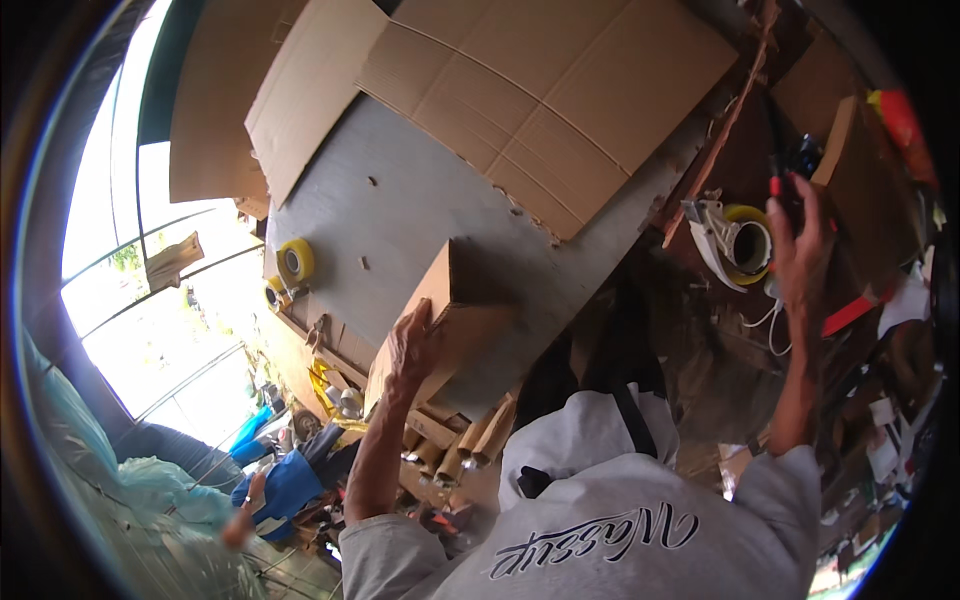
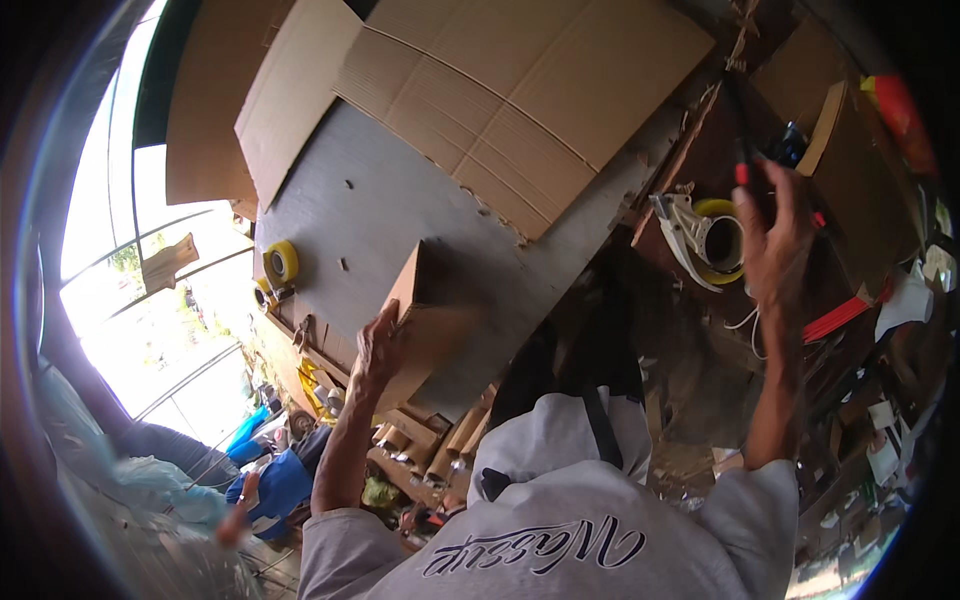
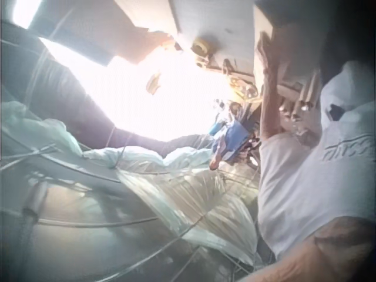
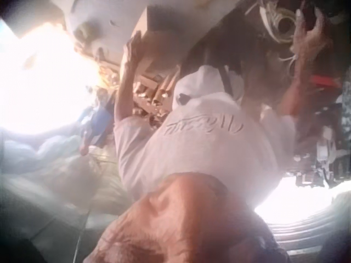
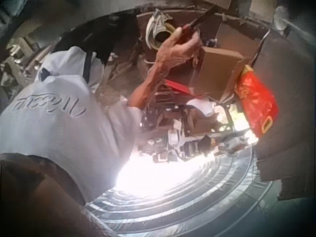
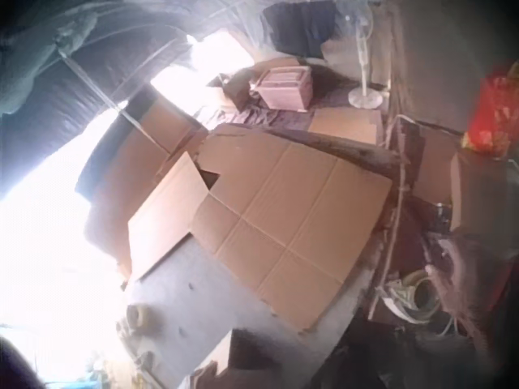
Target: The person cuts a large sheet of cardboard with a utility knife, wraps a cardboard tube with a cut piece, and secures it with a tape dispenser. The person then folds and tapes the cardboard into a box shape.
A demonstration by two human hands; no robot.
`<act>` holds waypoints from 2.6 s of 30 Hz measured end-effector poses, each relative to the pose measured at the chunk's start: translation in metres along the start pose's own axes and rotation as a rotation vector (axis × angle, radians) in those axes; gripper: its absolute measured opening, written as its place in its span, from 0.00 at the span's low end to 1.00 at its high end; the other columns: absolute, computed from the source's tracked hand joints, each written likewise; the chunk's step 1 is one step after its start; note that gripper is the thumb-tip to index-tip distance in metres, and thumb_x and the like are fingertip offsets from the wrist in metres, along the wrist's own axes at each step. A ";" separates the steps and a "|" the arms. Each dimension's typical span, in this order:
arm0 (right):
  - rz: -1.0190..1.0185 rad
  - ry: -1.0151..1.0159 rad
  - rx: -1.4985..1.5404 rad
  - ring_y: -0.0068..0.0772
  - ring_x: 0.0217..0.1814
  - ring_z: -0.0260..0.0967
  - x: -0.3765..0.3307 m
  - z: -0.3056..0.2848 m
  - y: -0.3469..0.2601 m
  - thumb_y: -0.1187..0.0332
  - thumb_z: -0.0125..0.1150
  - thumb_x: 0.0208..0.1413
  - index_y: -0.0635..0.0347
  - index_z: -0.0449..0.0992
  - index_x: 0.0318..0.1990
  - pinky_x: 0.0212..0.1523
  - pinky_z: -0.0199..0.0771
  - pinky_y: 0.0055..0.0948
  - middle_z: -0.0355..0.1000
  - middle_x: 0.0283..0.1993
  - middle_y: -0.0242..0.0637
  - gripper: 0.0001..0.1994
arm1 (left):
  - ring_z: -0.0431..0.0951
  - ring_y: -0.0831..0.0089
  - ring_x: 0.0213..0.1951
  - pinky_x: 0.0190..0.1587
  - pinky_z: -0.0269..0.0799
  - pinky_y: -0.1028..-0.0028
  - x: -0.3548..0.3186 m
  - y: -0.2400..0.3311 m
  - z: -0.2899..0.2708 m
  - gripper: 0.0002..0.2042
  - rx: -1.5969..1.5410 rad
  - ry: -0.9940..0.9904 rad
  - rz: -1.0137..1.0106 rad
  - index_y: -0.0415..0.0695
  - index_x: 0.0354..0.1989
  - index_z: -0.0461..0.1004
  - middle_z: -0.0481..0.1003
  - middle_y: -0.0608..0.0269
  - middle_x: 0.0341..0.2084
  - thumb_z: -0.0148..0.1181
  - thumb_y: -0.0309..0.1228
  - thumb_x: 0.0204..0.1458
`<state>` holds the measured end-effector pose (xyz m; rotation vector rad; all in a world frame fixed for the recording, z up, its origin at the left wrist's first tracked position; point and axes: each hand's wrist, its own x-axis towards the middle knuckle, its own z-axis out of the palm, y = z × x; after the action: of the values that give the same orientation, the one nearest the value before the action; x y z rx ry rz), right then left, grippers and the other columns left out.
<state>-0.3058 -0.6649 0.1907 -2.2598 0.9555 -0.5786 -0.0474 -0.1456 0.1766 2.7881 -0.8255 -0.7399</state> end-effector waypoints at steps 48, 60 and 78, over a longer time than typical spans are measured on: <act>-0.236 -0.405 -0.029 0.60 0.42 0.77 -0.236 0.247 -0.254 0.60 0.60 0.64 0.61 0.75 0.39 0.41 0.77 0.51 0.78 0.39 0.50 0.12 | 0.81 0.44 0.26 0.31 0.75 0.51 -0.013 -0.035 0.027 0.21 -0.151 0.476 0.268 0.38 0.22 0.77 0.78 0.41 0.20 0.59 0.46 0.57; -0.367 -0.343 -0.204 0.56 0.40 0.78 -0.228 0.248 -0.252 0.59 0.62 0.62 0.58 0.75 0.37 0.38 0.79 0.49 0.77 0.36 0.47 0.11 | 0.81 0.43 0.30 0.35 0.75 0.49 -0.016 -0.034 0.020 0.23 -0.161 0.385 0.227 0.37 0.25 0.77 0.79 0.40 0.24 0.59 0.49 0.57; 0.047 -0.169 0.410 0.41 0.35 0.73 -0.259 0.329 -0.133 0.55 0.73 0.55 0.64 0.77 0.33 0.40 0.74 0.39 0.75 0.31 0.44 0.19 | 0.58 0.44 0.68 0.70 0.51 0.48 -0.208 -0.158 0.079 0.36 -0.192 1.174 -0.278 0.39 0.67 0.60 0.61 0.42 0.65 0.69 0.38 0.52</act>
<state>-0.2133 -0.2772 0.0051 -1.8815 0.7277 -0.5015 -0.1630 0.1008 0.1530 2.5030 -0.1161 0.7451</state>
